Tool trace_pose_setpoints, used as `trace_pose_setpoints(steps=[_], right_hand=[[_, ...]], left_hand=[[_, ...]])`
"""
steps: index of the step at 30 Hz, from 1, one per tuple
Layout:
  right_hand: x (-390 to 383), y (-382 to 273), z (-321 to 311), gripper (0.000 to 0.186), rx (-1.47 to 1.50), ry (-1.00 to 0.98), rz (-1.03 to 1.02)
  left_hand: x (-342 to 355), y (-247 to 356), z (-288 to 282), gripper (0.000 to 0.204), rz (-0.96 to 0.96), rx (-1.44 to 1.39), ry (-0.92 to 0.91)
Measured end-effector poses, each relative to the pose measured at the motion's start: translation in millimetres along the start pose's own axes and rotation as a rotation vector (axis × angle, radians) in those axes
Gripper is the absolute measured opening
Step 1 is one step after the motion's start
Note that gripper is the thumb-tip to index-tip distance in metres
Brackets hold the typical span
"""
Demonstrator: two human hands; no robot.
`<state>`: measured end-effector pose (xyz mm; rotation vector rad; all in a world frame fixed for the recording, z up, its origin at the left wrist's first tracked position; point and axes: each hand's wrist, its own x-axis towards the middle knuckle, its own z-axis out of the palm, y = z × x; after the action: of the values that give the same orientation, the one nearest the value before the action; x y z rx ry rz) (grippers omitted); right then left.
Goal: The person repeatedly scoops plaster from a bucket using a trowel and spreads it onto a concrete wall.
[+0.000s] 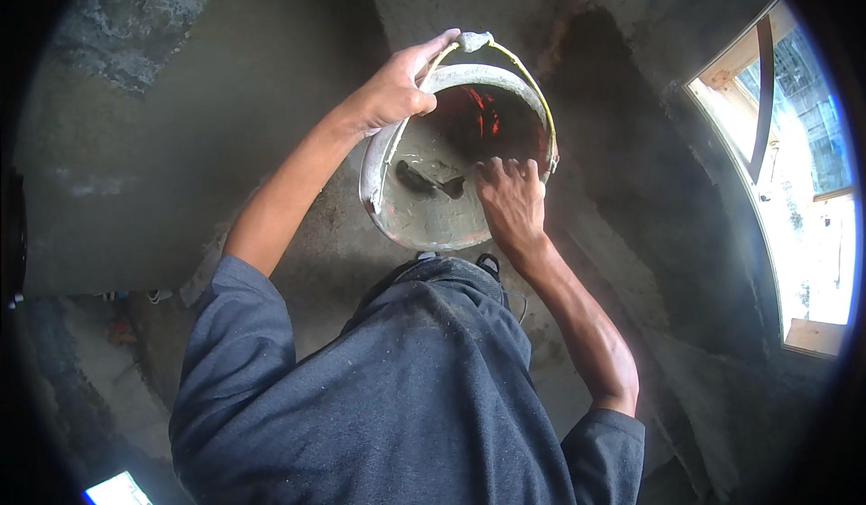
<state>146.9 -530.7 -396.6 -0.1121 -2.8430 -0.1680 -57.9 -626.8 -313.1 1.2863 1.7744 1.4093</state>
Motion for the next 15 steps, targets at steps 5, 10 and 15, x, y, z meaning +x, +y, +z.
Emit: trace_pose_setpoints(steps=[5,10,15], right_hand=[[3,-7,-2,0.023,-0.073,0.017,-0.034],[-7,-3,6,0.034,0.096,-0.063,0.022],[-21,1,3,0.032,0.634,-0.275,0.253]], left_hand=[[1,-1,2,0.086,-0.031,-0.015,-0.012],[2,-2,8,0.086,-0.041,-0.068,0.012],[2,-21,10,0.087,-0.032,-0.176,0.056]])
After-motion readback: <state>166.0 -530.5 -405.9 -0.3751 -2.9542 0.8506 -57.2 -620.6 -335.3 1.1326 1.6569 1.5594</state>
